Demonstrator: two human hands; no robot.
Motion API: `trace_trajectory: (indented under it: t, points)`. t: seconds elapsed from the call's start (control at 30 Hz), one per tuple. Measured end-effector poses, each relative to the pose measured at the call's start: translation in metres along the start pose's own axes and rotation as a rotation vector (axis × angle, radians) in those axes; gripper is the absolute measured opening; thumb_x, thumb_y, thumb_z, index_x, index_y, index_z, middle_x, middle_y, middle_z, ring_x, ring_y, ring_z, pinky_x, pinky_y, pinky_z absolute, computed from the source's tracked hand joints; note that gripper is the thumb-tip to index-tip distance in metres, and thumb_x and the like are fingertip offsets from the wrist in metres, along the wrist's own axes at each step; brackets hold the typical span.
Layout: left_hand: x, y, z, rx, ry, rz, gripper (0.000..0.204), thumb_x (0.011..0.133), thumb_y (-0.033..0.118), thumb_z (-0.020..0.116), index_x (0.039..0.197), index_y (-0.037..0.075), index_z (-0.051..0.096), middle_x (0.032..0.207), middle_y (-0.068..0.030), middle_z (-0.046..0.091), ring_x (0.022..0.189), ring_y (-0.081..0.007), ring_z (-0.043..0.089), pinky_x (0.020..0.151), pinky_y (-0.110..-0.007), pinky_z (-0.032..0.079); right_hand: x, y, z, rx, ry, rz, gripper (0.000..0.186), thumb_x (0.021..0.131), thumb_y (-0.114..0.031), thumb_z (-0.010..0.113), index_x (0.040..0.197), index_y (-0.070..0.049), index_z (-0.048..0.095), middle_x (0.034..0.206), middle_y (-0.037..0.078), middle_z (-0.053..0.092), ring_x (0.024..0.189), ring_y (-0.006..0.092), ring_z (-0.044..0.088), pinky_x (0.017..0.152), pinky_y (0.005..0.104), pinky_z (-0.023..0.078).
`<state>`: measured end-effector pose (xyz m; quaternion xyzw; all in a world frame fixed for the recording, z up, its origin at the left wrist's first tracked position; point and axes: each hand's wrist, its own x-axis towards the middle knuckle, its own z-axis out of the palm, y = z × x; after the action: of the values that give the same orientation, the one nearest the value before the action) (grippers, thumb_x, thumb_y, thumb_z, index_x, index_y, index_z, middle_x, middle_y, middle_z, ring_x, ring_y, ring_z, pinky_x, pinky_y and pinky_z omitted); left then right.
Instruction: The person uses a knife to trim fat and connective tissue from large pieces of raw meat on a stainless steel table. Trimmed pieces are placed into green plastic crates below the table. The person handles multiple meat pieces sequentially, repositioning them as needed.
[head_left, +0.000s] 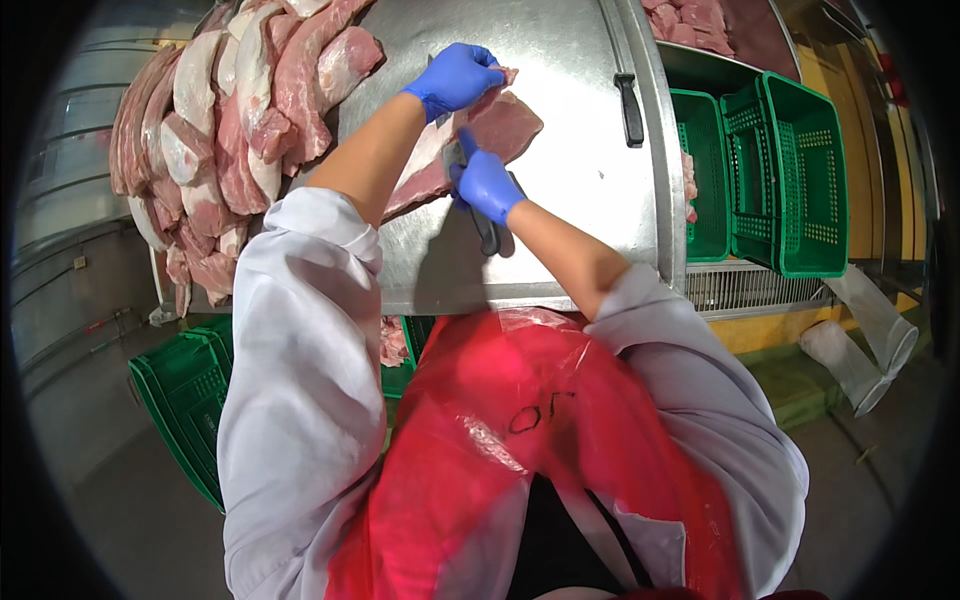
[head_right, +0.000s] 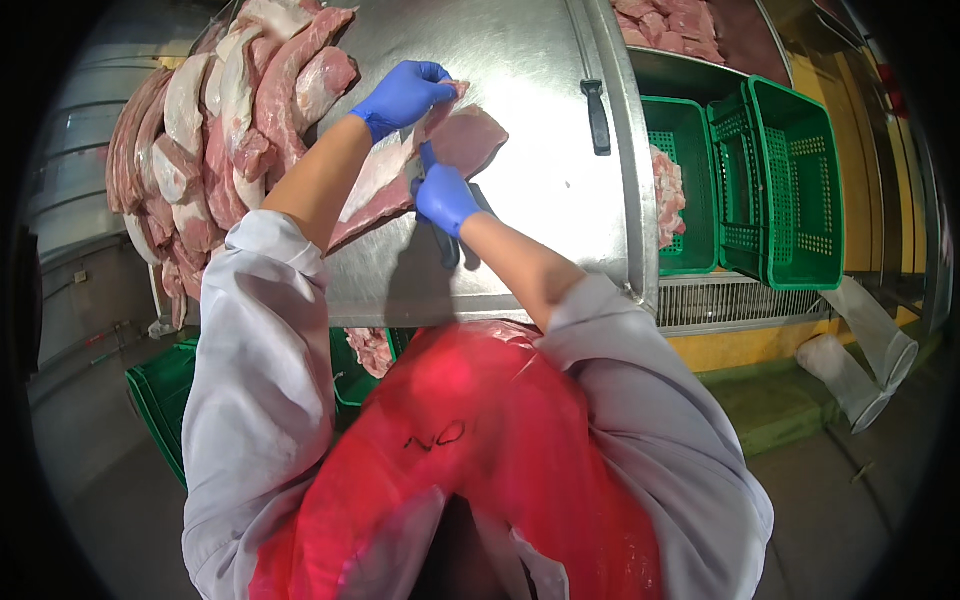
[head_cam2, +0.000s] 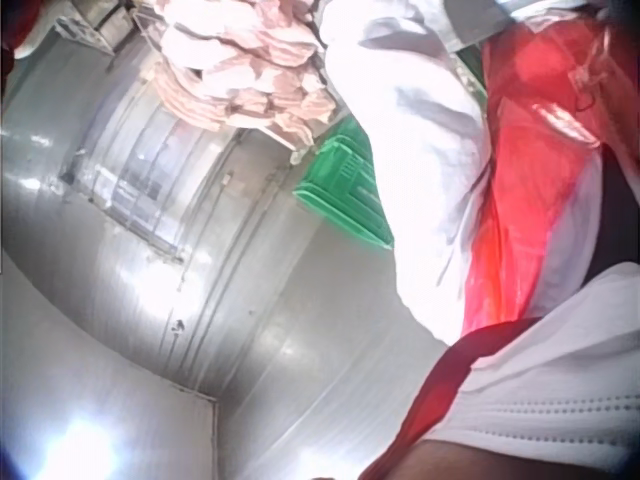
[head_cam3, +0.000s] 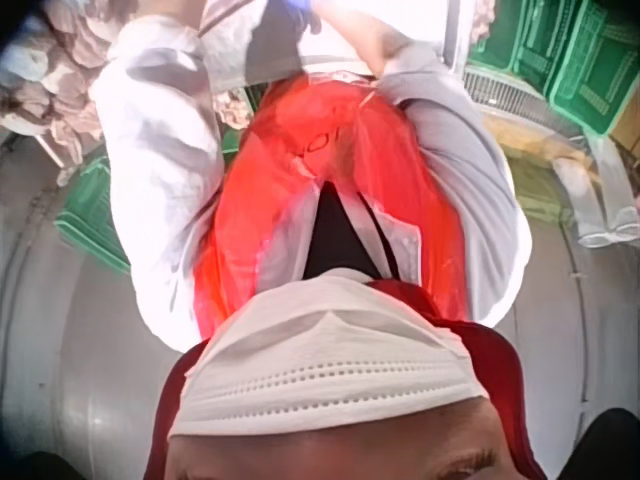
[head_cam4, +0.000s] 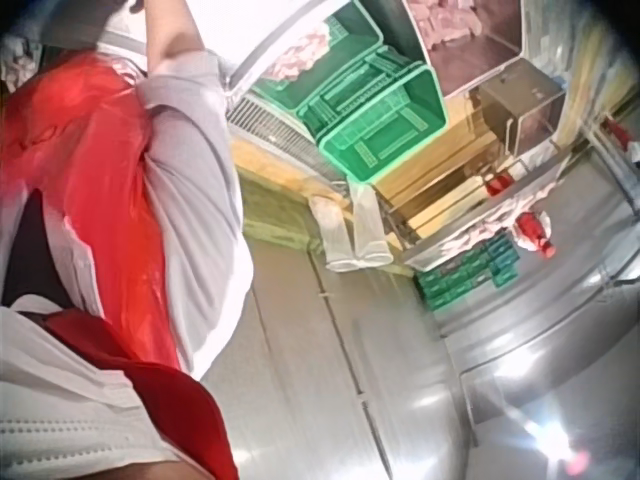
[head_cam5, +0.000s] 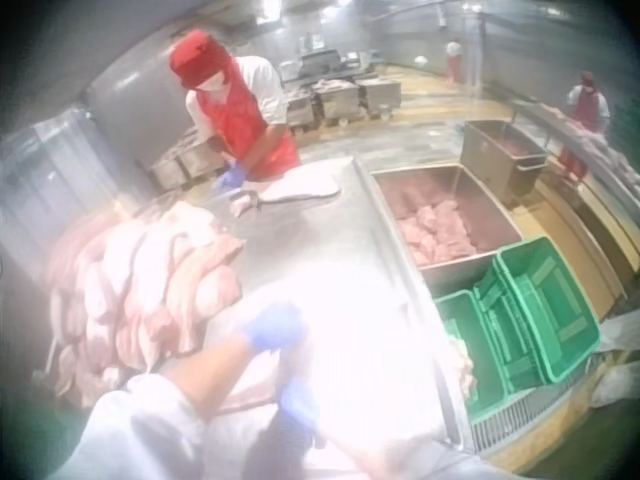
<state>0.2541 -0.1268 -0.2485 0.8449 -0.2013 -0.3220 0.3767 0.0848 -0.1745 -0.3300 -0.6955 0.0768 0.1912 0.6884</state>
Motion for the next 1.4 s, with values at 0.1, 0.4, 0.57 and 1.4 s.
trace_trajectory:
  t: [0.1,0.4,0.57,1.4]
  points:
    - [-0.007,-0.009,-0.01,0.03,0.104,0.022,0.026,0.095,0.023,0.072,0.081,0.002,0.066,0.07,-0.0045,0.067,0.069,-0.0128,0.062,0.078,-0.033,0.05,-0.042,-0.016,0.009,0.08,-0.101,0.106,0.086,0.097,-0.005,0.043,0.167,-0.019,-0.004,0.1,0.024,0.067,0.065,0.0218,0.067,0.064,0.0376,0.058]
    - [-0.05,0.019,-0.009,-0.547,0.169,-0.004,0.02,0.094,0.017,0.068,0.081,0.002,0.064,0.071,-0.0058,0.065,0.061,-0.0143,0.056,0.064,-0.028,0.047,0.008,-0.009,0.048,0.108,0.015,-0.006,0.08,0.097,-0.009,0.051,0.166,-0.011,0.012,0.082,0.018,0.068,0.063,0.0262,0.066,0.064,0.0388,0.057]
    - [-0.067,0.01,0.052,-0.748,0.636,0.177,0.018,0.093,0.016,0.071,0.086,0.001,0.067,0.076,-0.0029,0.064,0.068,-0.0096,0.057,0.063,-0.027,0.048,-0.044,0.025,0.082,-0.313,0.168,-0.45,0.077,0.101,-0.013,0.056,0.166,-0.013,0.014,0.088,0.013,0.07,0.066,0.0183,0.067,0.063,0.0365,0.057]
    - [-0.165,0.057,0.065,-1.132,0.731,0.556,0.01,0.087,-0.008,0.058,0.086,-0.001,0.052,0.083,-0.0121,0.064,0.08,-0.0169,0.067,0.074,-0.031,0.055,0.028,-0.002,0.181,0.078,0.086,0.151,0.081,0.102,-0.01,0.048,0.167,-0.02,0.0,0.076,0.012,0.064,0.056,0.0179,0.061,0.052,0.0341,0.054]
